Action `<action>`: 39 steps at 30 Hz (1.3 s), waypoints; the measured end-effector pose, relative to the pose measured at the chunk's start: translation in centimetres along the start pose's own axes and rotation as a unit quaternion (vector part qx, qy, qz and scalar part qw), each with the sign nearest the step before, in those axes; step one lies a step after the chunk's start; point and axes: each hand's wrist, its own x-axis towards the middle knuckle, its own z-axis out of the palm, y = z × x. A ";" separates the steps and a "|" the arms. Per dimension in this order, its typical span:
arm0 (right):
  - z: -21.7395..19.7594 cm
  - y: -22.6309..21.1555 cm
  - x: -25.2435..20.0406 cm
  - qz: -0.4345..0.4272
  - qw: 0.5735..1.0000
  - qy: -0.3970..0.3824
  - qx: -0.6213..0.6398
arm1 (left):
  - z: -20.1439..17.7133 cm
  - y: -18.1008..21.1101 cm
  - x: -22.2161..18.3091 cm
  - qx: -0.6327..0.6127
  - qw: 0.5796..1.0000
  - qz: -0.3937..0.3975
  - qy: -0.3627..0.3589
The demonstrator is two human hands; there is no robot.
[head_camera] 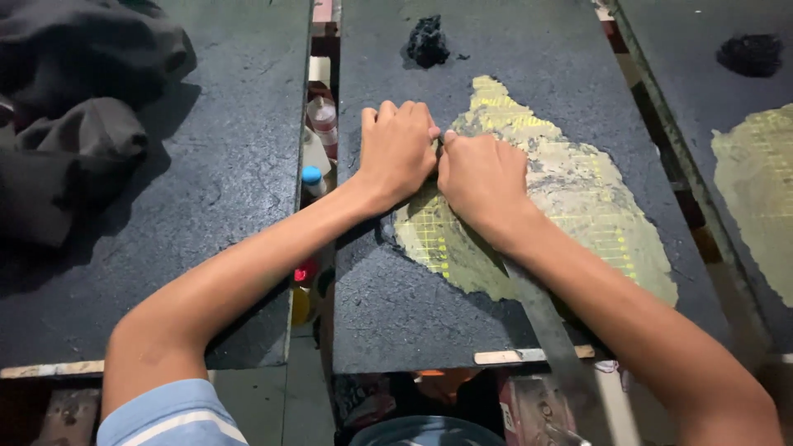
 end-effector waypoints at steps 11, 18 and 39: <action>-7.1 2.2 -1.5 -0.064 0.997 -0.002 0.032 | -2.3 0.1 0.7 -0.145 0.979 -0.081 -0.120; -4.4 1.3 -1.1 -0.097 0.993 -0.058 0.035 | -4.1 0.4 1.2 -0.184 0.968 -0.096 -0.138; -4.8 5.4 1.8 -0.060 0.998 -0.029 0.013 | -5.3 0.8 1.9 -0.216 0.959 -0.128 -0.134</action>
